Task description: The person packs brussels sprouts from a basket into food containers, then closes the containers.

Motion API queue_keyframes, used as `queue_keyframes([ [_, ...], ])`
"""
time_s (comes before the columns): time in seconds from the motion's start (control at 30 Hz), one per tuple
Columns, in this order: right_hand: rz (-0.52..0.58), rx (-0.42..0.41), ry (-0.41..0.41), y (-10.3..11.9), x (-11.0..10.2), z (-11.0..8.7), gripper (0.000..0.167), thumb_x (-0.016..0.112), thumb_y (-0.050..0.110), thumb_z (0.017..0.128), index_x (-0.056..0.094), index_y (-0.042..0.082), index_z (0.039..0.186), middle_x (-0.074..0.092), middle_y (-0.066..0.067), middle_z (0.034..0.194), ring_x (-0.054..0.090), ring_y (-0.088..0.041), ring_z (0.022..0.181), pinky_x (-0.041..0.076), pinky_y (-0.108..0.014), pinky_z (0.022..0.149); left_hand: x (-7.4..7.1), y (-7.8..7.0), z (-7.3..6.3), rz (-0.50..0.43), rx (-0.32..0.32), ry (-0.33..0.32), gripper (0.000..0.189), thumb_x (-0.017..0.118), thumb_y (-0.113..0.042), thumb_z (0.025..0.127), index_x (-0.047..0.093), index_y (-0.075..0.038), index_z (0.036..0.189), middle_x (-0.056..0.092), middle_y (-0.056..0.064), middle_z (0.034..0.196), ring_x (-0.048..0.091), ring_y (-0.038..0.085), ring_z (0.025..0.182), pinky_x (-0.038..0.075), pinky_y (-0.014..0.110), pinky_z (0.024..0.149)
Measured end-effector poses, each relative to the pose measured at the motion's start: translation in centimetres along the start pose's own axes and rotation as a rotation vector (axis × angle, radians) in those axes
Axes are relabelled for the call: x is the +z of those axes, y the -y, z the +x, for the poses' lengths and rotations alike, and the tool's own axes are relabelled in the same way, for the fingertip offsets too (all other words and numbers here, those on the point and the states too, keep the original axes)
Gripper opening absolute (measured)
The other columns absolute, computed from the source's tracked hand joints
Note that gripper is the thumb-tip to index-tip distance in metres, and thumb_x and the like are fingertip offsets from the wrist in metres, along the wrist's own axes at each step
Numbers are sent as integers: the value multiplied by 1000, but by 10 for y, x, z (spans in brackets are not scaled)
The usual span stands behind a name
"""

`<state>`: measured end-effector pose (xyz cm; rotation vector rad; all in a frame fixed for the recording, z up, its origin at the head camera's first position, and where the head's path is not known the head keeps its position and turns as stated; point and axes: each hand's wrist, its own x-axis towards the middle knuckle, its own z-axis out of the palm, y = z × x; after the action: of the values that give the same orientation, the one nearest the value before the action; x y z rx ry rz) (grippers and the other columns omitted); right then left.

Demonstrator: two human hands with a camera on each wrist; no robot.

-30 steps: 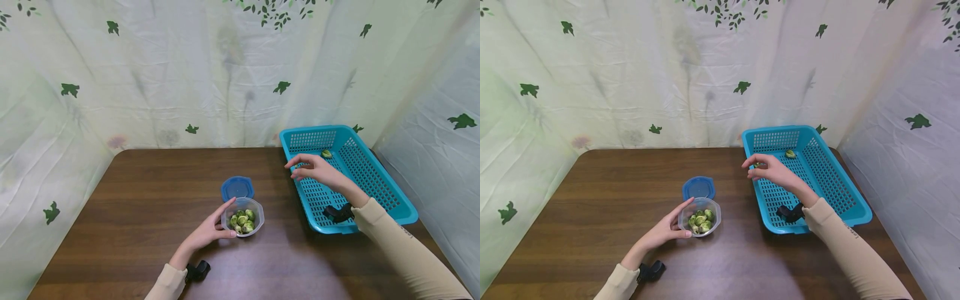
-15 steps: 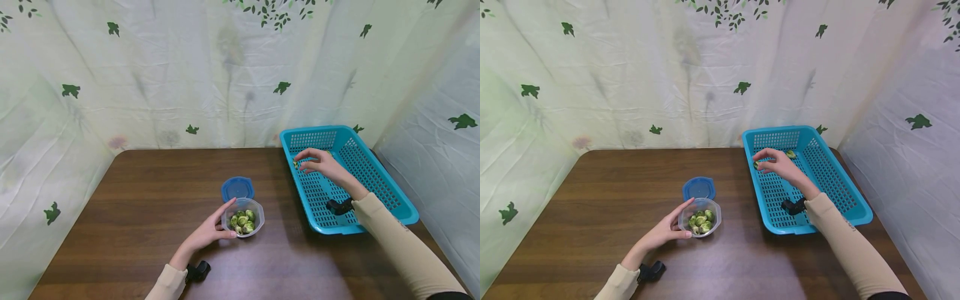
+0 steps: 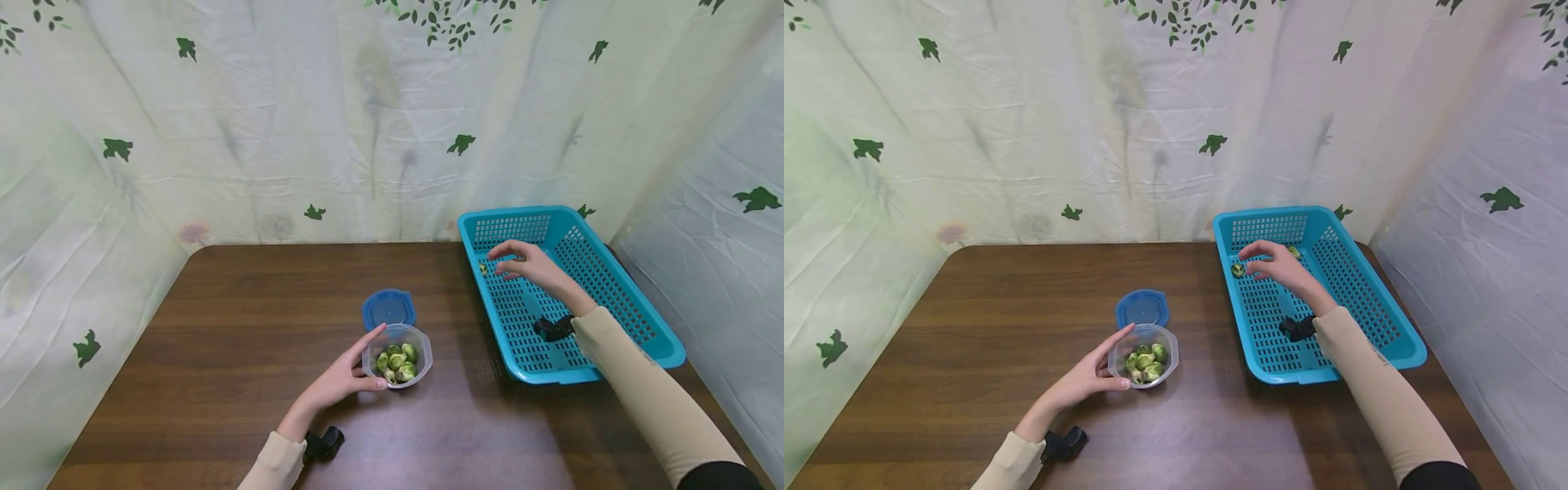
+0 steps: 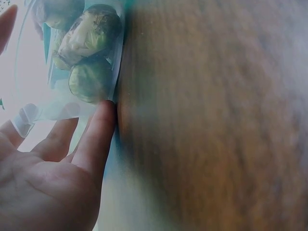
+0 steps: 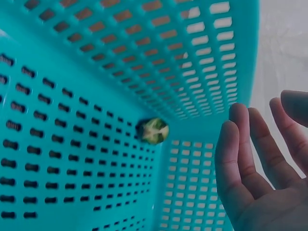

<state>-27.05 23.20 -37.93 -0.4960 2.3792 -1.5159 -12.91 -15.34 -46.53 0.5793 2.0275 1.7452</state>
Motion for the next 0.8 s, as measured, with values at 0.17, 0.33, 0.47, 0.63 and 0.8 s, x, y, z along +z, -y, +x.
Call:
queue_keyframes([
  [0.17,-6,19,9,-5,-1,5,33,52,6,98,49,-6,128,47,-25,132,51,-47,108,43,-56,92,0,1,0,-1,4,0,86,70,-10,87,18,-22,154,18,17,155,36,36,132,44,38,96],
  [0.33,-40,28,23,-10,-1,11,36,52,5,97,47,-7,130,46,-24,134,51,-46,109,43,-56,92,-1,1,1,4,3,-1,86,70,-11,87,18,-21,154,18,17,155,36,36,132,44,38,96],
  [0.47,-78,42,43,-15,-1,17,37,52,4,97,46,-8,131,45,-25,134,51,-43,110,43,-57,92,0,1,1,0,5,2,86,71,-12,87,17,-21,154,18,17,155,36,37,132,45,37,95],
  [0.63,-115,81,58,-18,1,23,37,51,5,97,46,-7,131,44,-26,134,52,-41,111,44,-55,92,0,2,1,-1,5,2,86,71,-11,87,18,-23,154,16,16,155,38,37,130,46,35,94],
  [0.8,-130,100,67,-21,1,28,39,52,5,96,46,-7,132,44,-26,134,52,-41,112,45,-53,91,0,2,1,7,2,-2,86,71,-11,87,18,-23,154,15,15,156,37,36,131,45,37,95],
])
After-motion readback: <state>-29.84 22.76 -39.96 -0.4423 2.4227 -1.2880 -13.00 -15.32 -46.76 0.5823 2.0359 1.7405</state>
